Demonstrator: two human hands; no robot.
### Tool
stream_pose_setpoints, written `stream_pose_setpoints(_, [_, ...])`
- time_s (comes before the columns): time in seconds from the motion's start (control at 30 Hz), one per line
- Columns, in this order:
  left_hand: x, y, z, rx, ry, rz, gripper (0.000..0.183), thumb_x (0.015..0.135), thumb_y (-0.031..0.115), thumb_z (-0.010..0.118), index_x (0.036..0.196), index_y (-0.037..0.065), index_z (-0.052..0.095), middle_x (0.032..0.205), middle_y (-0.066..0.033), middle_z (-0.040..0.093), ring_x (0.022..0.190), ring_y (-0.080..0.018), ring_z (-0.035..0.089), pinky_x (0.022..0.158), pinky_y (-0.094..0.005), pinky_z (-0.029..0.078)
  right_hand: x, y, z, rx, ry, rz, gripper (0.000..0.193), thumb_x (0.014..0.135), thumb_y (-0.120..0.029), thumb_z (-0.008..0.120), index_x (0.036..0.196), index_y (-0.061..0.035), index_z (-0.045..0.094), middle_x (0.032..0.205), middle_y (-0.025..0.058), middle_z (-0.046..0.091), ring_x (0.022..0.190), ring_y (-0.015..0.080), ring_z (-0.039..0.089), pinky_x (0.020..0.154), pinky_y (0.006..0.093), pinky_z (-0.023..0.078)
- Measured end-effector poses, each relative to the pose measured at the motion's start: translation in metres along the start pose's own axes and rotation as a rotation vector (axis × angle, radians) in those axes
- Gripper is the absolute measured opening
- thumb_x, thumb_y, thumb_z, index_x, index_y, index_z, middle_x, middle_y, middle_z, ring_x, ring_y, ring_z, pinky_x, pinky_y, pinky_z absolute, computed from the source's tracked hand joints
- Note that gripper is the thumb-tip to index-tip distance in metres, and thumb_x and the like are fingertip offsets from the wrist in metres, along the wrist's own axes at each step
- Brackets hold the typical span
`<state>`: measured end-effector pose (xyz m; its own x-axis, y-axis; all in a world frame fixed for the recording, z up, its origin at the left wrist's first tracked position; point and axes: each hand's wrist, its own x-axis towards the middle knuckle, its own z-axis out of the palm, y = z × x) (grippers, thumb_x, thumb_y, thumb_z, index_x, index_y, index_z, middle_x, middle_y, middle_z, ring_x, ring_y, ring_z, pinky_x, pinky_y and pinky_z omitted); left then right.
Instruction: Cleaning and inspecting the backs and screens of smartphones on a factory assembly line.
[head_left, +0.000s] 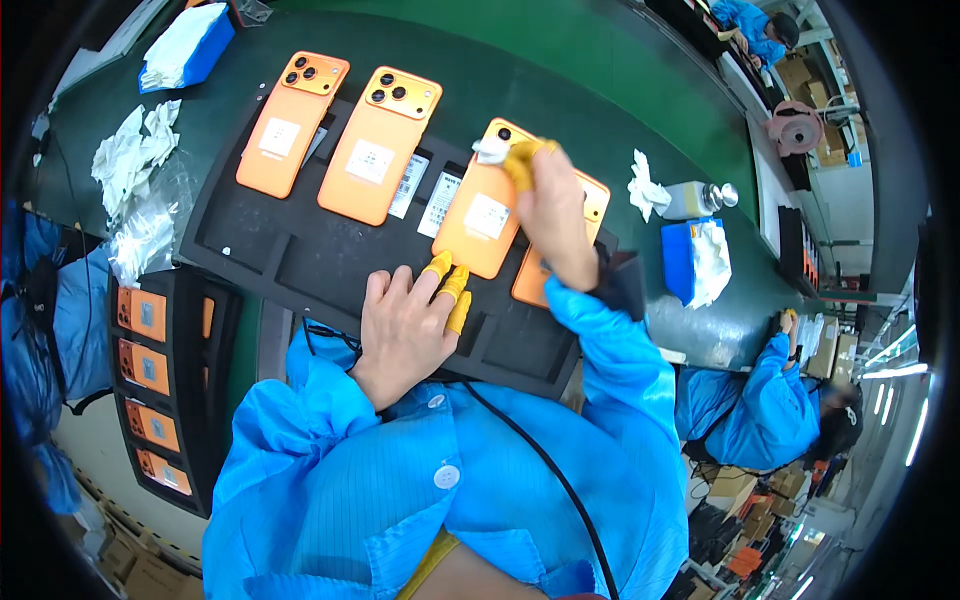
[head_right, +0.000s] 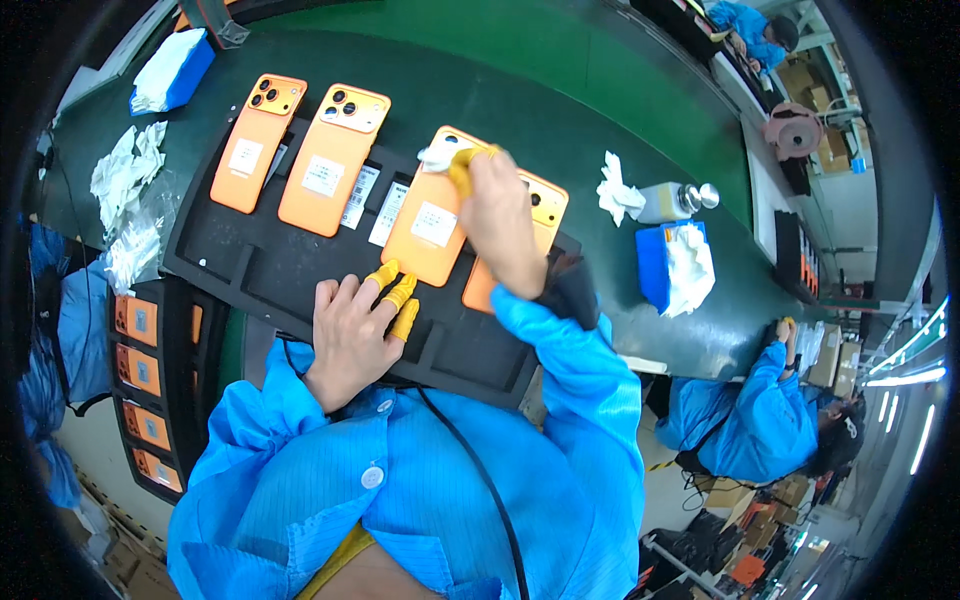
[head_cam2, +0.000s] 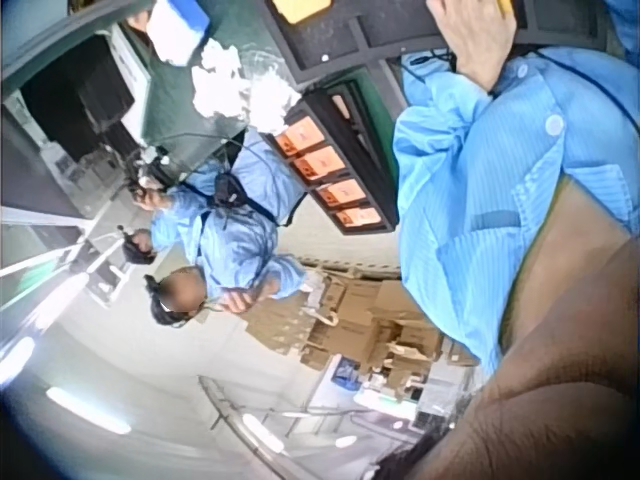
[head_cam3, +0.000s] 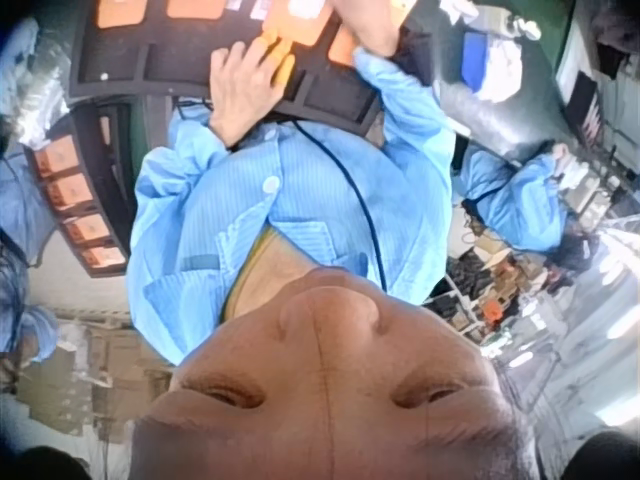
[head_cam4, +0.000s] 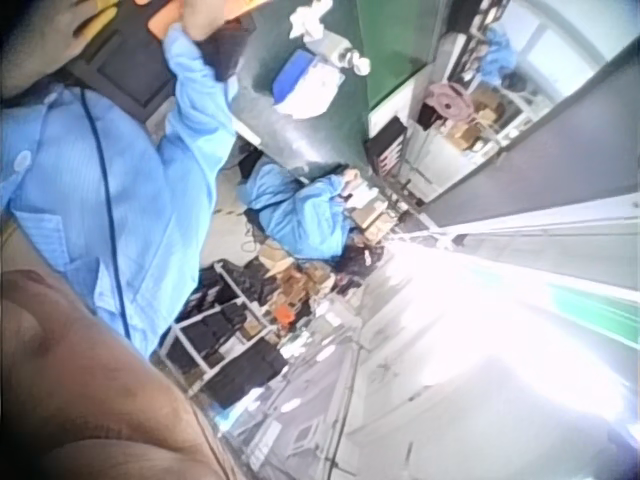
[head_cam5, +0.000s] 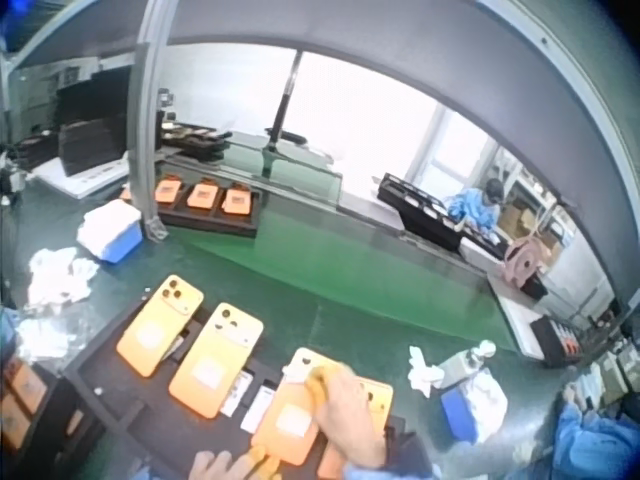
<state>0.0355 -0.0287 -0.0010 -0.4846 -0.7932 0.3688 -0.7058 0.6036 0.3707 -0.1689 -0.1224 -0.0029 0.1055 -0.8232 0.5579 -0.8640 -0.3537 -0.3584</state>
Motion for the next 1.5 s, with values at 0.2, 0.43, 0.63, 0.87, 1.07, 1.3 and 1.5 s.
stream_pose_setpoints(0.2, [-0.002,-0.001,0.000,-0.015,0.050,-0.036,0.019,0.073,0.019,0.072,0.084,0.004,0.071,0.091,-0.0068,0.060,0.073,-0.0214,0.050,0.068,-0.0366,0.033,-0.005,-0.011,-0.004,-0.085,0.001,0.091,0.017,0.077,0.002,0.063,0.092,0.0003,0.057,0.084,0.0190,0.057,0.077,0.0384,0.058,0.065,0.0433,0.047])
stream_pose_setpoints(0.43, [0.000,0.001,0.000,-0.017,0.032,-0.011,0.017,0.072,0.018,0.072,0.082,0.004,0.070,0.091,-0.0077,0.060,0.073,-0.0219,0.050,0.069,-0.0367,0.033,0.006,-0.021,0.003,-0.035,-0.076,-0.060,0.021,0.072,0.007,0.056,0.091,-0.0013,0.052,0.082,0.0152,0.051,0.079,0.0334,0.054,0.068,0.0422,0.047])
stream_pose_setpoints(0.63, [-0.003,0.000,0.000,0.000,0.029,-0.039,0.018,0.073,0.018,0.072,0.084,0.004,0.070,0.091,-0.0075,0.060,0.073,-0.0213,0.050,0.069,-0.0367,0.033,0.035,-0.028,0.010,-0.046,-0.049,-0.120,0.017,0.075,0.002,0.057,0.091,-0.0020,0.052,0.081,0.0140,0.052,0.078,0.0322,0.055,0.068,0.0411,0.047])
stream_pose_setpoints(0.87, [-0.003,-0.001,0.000,0.010,-0.024,-0.021,0.019,0.075,0.020,0.071,0.088,0.006,0.071,0.091,-0.0050,0.059,0.073,-0.0202,0.050,0.069,-0.0360,0.033,0.009,0.000,-0.008,-0.031,-0.067,-0.056,0.023,0.071,0.009,0.057,0.092,0.0003,0.058,0.081,0.0183,0.055,0.080,0.0382,0.056,0.069,0.0444,0.047])
stream_pose_setpoints(1.07, [-0.002,-0.002,0.001,0.001,0.043,-0.036,0.017,0.074,0.020,0.072,0.083,0.006,0.070,0.087,-0.0061,0.059,0.073,-0.0209,0.050,0.070,-0.0365,0.033,0.003,-0.006,-0.005,-0.071,0.017,-0.028,0.016,0.071,0.007,0.057,0.085,-0.0007,0.054,0.077,0.0163,0.052,0.076,0.0362,0.055,0.065,0.0435,0.047])
stream_pose_setpoints(1.3, [-0.002,0.001,-0.001,-0.005,0.046,-0.007,0.016,0.073,0.019,0.071,0.083,0.005,0.070,0.087,-0.0062,0.058,0.071,-0.0210,0.050,0.069,-0.0363,0.033,-0.061,-0.059,-0.028,0.074,-0.376,-0.126,0.023,0.069,0.004,0.058,0.092,-0.0010,0.056,0.078,0.0142,0.052,0.075,0.0321,0.055,0.065,0.0412,0.047])
stream_pose_setpoints(1.5, [-0.002,-0.001,0.002,0.022,0.076,0.000,0.017,0.074,0.018,0.069,0.086,0.006,0.070,0.087,-0.0049,0.057,0.070,-0.0204,0.049,0.068,-0.0356,0.033,0.023,-0.004,0.003,-0.078,-0.015,-0.052,0.018,0.074,0.004,0.057,0.090,-0.0016,0.053,0.082,0.0145,0.052,0.077,0.0337,0.056,0.066,0.0418,0.048])
